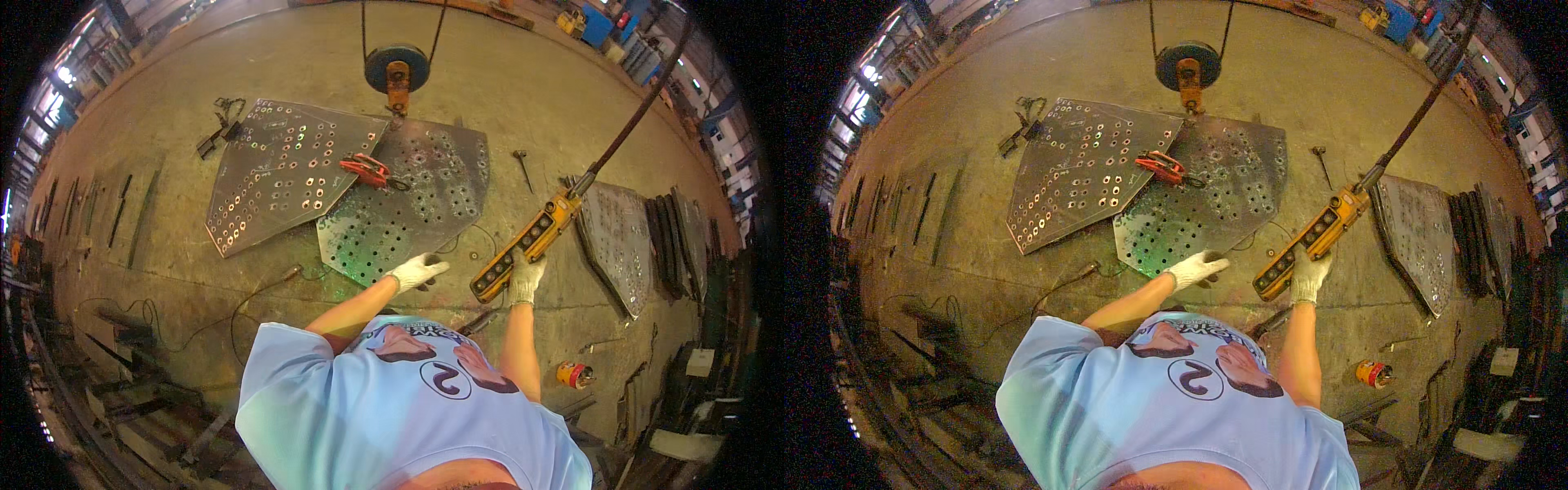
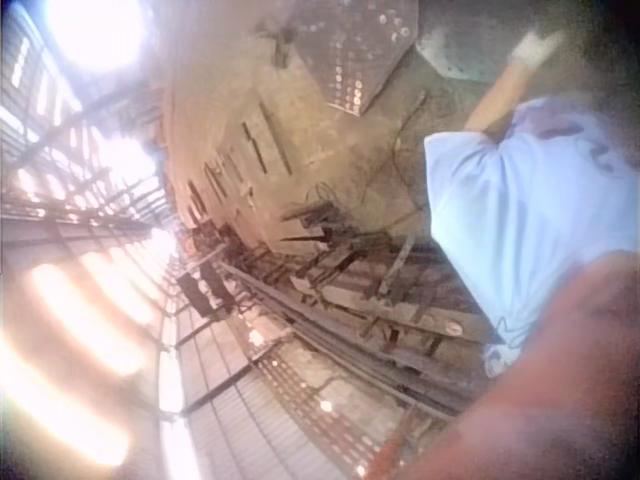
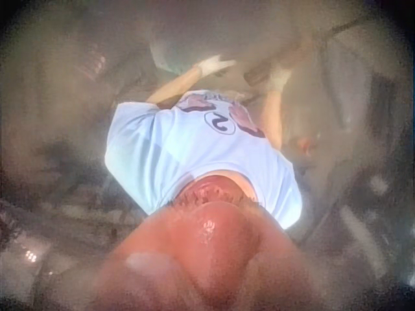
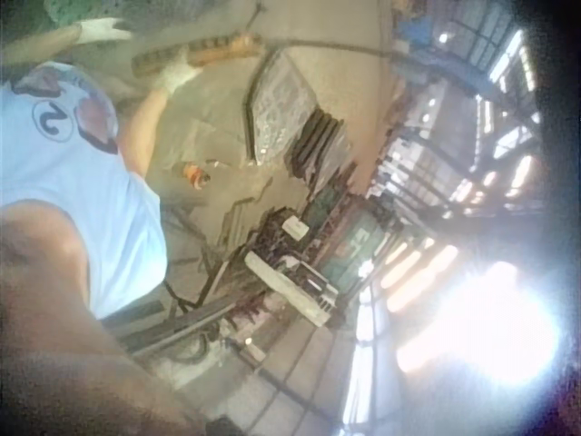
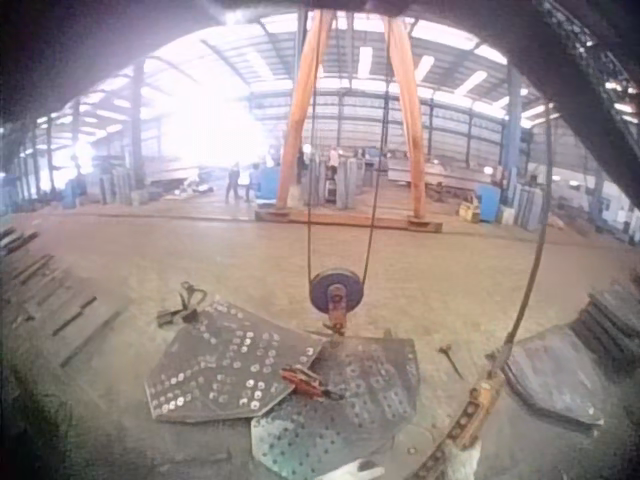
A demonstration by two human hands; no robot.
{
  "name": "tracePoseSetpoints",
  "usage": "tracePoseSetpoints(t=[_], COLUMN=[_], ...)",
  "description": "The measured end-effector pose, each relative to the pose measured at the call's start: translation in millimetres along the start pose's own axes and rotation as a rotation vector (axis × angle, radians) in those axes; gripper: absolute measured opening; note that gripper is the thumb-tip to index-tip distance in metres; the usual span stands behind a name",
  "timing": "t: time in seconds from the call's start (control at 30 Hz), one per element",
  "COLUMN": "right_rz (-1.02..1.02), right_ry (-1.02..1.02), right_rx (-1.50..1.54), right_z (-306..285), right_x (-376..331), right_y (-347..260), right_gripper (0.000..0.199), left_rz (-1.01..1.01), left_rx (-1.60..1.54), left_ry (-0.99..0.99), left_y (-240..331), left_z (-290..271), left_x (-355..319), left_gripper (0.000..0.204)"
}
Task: The person uses a handheld crane controller to lift and reposition perforated metal sheets in a workshop. They attach a red magnet to one sheet, then operate the crane to lift and move the sheets to different locations on the floor.
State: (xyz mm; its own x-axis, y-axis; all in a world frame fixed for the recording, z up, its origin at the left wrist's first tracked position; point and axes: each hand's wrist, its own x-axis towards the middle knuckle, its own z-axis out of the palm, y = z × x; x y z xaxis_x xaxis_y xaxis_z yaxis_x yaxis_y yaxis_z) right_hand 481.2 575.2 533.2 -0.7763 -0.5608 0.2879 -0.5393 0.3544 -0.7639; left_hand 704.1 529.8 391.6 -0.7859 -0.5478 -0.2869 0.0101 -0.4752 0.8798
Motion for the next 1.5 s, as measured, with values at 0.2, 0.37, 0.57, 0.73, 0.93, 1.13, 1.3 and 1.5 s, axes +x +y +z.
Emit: tracePoseSetpoints(t=[0.2,0.37,0.57,0.73,0.93,1.13,1.3,1.5], right_rz=[0.033,0.014,0.031,0.096,0.040,0.059,-0.077,-0.296], right_ry=[-0.021,-0.016,-0.059,-0.044,-0.183,-0.221,-0.118,-0.051], right_rx=[0.093,-0.084,-0.076,-0.235,-0.176,-0.415,-0.498,-0.350], right_z=[16,44,90,122,156,196,239,271], right_x=[6,16,34,59,137,239,337,437], right_y=[32,49,47,40,69,56,110,158], right_gripper=[0.067,0.070,0.078,0.088,0.093,0.094,0.098,0.098], left_rz=[-0.077,-0.163,-0.221,-0.322,-0.400,-0.432,-0.477,-0.395], left_rx=[0.093,-0.094,-0.072,0.047,0.022,-0.185,-0.027,0.274], left_ry=[0.212,0.287,0.387,0.466,0.636,0.697,0.850,1.024], left_y=[-77,-123,-136,-134,-181,-147,-135,-162], left_z=[-52,-90,-135,-160,-158,-156,-167,-207], left_x=[3,19,41,65,141,208,294,417], left_gripper=[0.065,0.066,0.073,0.080,0.073,0.076,0.074,0.071])
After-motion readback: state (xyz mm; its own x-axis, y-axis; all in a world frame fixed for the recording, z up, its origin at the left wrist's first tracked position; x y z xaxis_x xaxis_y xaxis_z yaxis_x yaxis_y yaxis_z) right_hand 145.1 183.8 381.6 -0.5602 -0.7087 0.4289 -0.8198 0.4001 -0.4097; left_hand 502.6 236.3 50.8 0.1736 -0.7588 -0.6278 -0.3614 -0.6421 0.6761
